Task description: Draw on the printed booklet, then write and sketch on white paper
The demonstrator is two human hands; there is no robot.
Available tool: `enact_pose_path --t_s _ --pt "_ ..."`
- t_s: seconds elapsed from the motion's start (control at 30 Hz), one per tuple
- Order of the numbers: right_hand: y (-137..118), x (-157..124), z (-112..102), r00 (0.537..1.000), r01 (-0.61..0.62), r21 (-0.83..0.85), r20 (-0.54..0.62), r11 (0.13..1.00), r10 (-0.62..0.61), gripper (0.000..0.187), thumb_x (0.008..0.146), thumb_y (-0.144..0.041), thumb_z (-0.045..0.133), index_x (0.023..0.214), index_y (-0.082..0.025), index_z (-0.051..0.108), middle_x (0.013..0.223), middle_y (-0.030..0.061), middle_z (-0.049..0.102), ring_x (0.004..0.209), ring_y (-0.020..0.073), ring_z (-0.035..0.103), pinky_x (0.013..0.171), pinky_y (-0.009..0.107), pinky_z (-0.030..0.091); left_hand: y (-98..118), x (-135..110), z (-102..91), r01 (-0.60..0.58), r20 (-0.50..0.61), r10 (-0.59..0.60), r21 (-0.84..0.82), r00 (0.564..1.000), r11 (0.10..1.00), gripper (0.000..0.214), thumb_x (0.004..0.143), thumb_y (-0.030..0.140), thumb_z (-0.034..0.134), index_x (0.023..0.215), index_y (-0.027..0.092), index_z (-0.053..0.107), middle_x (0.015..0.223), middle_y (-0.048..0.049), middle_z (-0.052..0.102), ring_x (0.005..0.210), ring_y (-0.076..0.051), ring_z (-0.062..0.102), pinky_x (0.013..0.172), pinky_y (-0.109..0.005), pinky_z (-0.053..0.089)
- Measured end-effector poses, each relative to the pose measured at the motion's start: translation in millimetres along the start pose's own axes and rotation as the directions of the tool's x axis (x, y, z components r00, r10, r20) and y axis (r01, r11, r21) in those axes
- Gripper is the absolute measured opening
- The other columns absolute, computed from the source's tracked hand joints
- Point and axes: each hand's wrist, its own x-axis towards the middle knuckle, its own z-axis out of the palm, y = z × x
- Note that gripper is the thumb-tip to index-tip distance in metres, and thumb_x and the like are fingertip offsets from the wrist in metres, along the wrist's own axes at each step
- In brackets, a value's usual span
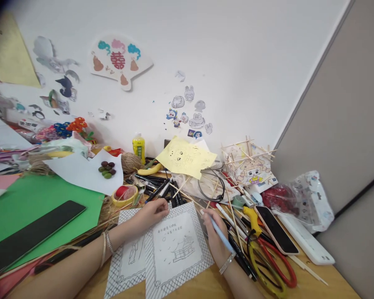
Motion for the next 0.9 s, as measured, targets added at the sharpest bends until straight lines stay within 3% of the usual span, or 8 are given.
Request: enact_pose_path --t_s 0.13,0.27,0.47,0.63,0.77,0.9 --pt "5.5 1.1 -1.2 1.0 0.012 0.015 0.025 1.0 -0.012 0.042 0.091 -0.056 0.042 0.096 -0.019 0.061 0.083 0.0075 0.069 0.074 0.024 0.063 0.073 0.038 0.052 3.6 -2.0 -3.7 -0.03 -0.093 0.023 -0.071 0.995 0.997 0.019 0.097 0.031 0.05 0.098 0.014 0.058 0.084 -0.0013 0.061 0.073 -0.015 0.06 0.065 -0.03 0.051" --pt "5.5 4.0 -0.9 0.997 0.071 -0.056 0.046 0.996 -0.068 0.035 0.09 -0.05 0.046 0.099 -0.02 0.062 0.099 0.0095 0.068 0.094 0.0274 0.062 0.085 0.039 0.049 9.6 -3.5 -9.8 -0.06 -0.182 0.046 -0.077 0.982 0.995 0.012 0.097 0.025 0.045 0.09 0.018 0.052 0.072 0.0033 0.055 0.068 -0.014 0.056 0.06 -0.025 0.047" --pt "5.4 7.2 -1.1 0.994 0.08 -0.123 0.078 0.989 -0.071 0.03 0.089 -0.044 0.05 0.102 -0.019 0.06 0.099 0.0101 0.066 0.09 0.027 0.062 0.079 0.038 0.051 4.0 -0.3 -8.8 -0.03 -0.257 0.03 0.006 0.966 1.0 0.016 0.097 0.029 0.051 0.099 0.014 0.057 0.082 -0.0003 0.06 0.069 -0.013 0.059 0.063 -0.028 0.051" --pt "5.3 1.7 -2.0 0.967 0.25 -0.137 0.086 0.959 -0.24 0.026 0.094 -0.038 0.044 0.102 -0.02 0.062 0.103 0.0094 0.066 0.098 0.0256 0.06 0.088 0.039 0.047 -6.2 1.8 -2.1 -0.052 -0.28 0.091 0.146 0.956 0.988 0.024 0.094 0.033 0.055 0.109 0.014 0.058 0.102 -0.0057 0.061 0.085 -0.018 0.062 0.076 -0.037 0.053" --pt "-2.0 -5.9 -1.6 0.898 0.43 -0.087 0.14 0.899 -0.416 0.023 0.095 -0.031 0.044 0.096 -0.022 0.065 0.099 0.0075 0.067 0.096 0.0232 0.061 0.086 0.036 0.047 5.7 -3.4 -0.3 -0.304 -0.114 0.337 0.234 0.935 0.923 0.016 0.093 0.026 0.052 0.097 0.015 0.063 0.106 -0.0106 0.062 0.101 -0.025 0.056 0.091 -0.044 0.043" --pt "-9.7 -12.3 -2.1 0.87 0.437 -0.013 0.258 0.899 -0.42 0.029 0.095 -0.032 0.045 0.076 -0.021 0.064 0.069 0.0018 0.062 0.066 0.0175 0.059 0.062 0.028 0.046 21.7 -11.3 8.3 -0.535 0.147 0.515 0.194 0.845 0.822 0.027 0.089 0.04 0.06 0.105 0.02 0.065 0.107 -0.0081 0.066 0.102 -0.025 0.058 0.094 -0.037 0.042"
